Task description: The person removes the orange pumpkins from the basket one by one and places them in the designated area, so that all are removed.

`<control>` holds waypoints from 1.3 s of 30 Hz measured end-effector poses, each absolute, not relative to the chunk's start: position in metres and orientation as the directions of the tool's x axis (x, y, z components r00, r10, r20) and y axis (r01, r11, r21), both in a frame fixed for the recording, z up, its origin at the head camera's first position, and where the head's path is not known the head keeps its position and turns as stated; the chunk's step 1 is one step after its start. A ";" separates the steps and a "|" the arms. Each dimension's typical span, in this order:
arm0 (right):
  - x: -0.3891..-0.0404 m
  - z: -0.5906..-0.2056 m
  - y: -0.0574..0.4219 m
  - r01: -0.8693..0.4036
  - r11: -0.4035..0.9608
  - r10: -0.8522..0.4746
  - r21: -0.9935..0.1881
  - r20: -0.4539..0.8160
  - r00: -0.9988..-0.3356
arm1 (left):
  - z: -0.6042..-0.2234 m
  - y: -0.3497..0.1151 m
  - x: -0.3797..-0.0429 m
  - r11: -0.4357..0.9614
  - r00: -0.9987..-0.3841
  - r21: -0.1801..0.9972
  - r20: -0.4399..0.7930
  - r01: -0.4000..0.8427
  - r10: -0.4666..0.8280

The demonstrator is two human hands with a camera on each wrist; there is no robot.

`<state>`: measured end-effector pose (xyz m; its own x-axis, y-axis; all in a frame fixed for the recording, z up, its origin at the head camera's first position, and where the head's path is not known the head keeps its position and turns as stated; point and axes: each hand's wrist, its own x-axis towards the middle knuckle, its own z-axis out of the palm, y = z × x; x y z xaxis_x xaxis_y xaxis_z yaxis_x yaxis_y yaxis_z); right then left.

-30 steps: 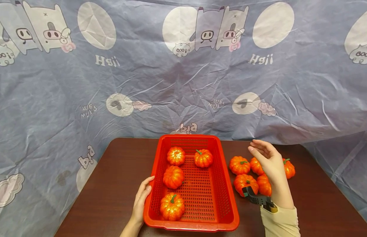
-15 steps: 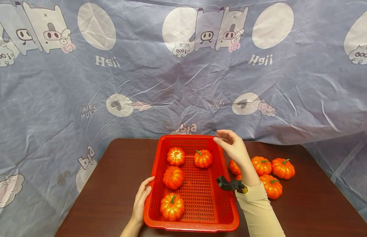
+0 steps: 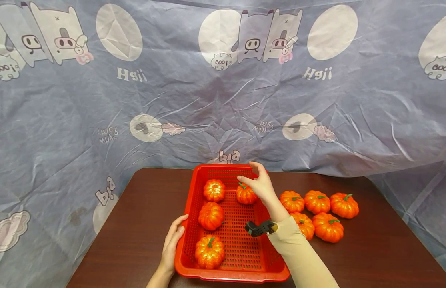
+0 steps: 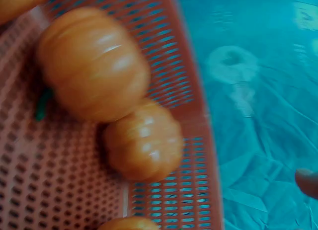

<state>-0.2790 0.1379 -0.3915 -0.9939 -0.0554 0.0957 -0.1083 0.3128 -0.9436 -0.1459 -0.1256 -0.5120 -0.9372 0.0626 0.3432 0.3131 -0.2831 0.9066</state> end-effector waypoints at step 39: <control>-0.290 -0.444 0.103 0.221 0.539 0.091 -0.813 -0.205 -0.975 | -0.511 -0.124 -0.146 -0.259 -0.947 0.918 0.320 0.299 0.041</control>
